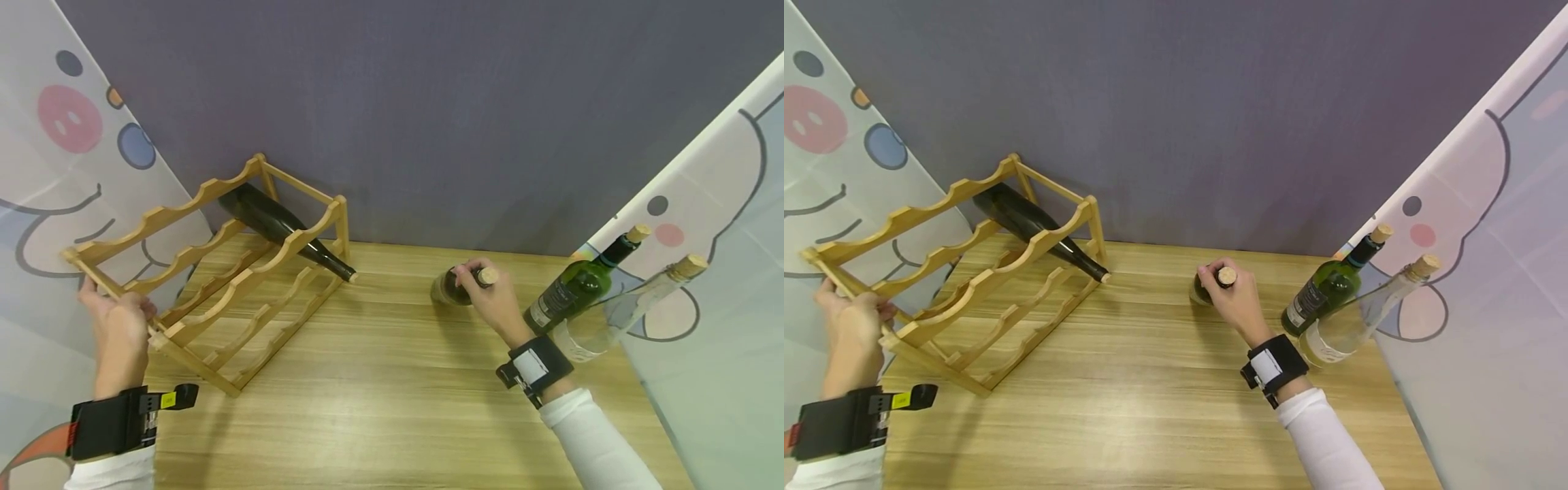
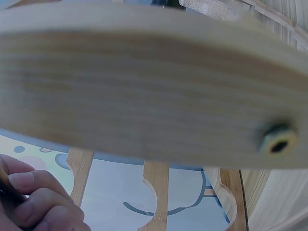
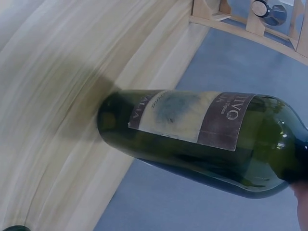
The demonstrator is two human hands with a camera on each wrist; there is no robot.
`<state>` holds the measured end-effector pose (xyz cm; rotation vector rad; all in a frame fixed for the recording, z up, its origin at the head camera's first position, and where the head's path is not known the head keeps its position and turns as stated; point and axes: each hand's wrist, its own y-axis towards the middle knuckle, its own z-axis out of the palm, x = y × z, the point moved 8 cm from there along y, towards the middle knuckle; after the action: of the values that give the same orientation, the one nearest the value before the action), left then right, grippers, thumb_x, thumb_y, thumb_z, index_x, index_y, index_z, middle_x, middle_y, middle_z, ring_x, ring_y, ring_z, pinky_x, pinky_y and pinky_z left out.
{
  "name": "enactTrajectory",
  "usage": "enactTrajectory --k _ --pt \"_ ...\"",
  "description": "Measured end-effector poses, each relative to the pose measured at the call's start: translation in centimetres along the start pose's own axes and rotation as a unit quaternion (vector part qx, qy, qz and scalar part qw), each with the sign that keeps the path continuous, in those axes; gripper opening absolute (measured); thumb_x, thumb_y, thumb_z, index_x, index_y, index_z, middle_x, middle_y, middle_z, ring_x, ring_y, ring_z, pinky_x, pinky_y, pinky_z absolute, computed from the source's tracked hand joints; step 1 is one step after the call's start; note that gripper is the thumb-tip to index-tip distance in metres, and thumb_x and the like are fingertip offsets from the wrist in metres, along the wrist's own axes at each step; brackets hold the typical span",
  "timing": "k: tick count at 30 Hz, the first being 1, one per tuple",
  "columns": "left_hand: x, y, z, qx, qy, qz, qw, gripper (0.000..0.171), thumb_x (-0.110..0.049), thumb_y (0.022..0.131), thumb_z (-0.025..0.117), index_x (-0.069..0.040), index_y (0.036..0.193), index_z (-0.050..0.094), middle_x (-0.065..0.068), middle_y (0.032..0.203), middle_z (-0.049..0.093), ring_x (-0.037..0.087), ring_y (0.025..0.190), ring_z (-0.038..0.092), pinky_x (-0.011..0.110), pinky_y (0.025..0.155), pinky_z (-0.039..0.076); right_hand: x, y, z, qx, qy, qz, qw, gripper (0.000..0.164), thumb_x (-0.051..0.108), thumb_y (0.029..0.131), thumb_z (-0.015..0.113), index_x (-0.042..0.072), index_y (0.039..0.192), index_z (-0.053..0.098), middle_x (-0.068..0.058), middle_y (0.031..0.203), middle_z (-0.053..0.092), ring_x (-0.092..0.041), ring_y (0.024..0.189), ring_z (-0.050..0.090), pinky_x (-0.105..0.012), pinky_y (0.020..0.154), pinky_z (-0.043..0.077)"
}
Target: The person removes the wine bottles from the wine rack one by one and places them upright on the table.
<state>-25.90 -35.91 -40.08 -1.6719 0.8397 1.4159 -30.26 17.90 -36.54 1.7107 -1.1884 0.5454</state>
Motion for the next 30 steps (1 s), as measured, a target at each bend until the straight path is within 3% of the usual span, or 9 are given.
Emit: enactTrajectory --k 3,11,24,30 --pt "0.0 0.0 -0.1 -0.004 -0.002 -0.001 1.0000 0.078 -0.004 0.097 0.030 -0.035 0.155 -0.010 -0.004 0.094 0.042 0.009 0.078 0.042 0.016 0.072 0.037 0.0 0.2 0.0 0.003 0.010 0.011 1.000 0.018 0.015 0.098 0.059 -0.001 0.089 0.062 -0.019 0.082 0.069 -0.016 0.094 0.069 -0.014 0.082 0.050" --pt "0.0 0.2 -0.1 -0.005 -0.002 0.001 1.0000 0.078 -0.004 0.096 0.030 -0.034 0.156 -0.010 -0.004 0.091 0.043 0.009 0.077 0.043 0.015 0.071 0.037 0.3 0.5 0.1 0.002 0.008 0.022 1.000 0.023 0.018 0.098 0.059 -0.003 0.089 0.063 -0.016 0.082 0.070 0.005 0.088 0.062 -0.014 0.084 0.050" --pt "0.2 0.2 -0.2 -0.007 -0.013 0.001 0.9999 0.077 -0.004 0.096 0.030 -0.034 0.155 -0.008 -0.004 0.089 0.044 0.009 0.076 0.043 0.017 0.070 0.038 1.2 0.6 0.3 0.001 0.014 0.052 0.999 0.027 0.025 0.098 0.060 0.000 0.087 0.064 -0.016 0.080 0.069 -0.009 0.079 0.064 -0.018 0.078 0.049" --pt "0.2 0.2 -0.3 -0.012 -0.015 0.004 0.9998 0.075 -0.004 0.097 0.030 -0.034 0.155 -0.007 -0.004 0.084 0.043 0.009 0.074 0.043 0.018 0.068 0.037 1.8 0.6 1.0 0.013 0.044 0.060 0.997 0.028 0.024 0.098 0.060 -0.001 0.086 0.063 -0.017 0.076 0.068 -0.011 0.073 0.066 -0.021 0.076 0.051"
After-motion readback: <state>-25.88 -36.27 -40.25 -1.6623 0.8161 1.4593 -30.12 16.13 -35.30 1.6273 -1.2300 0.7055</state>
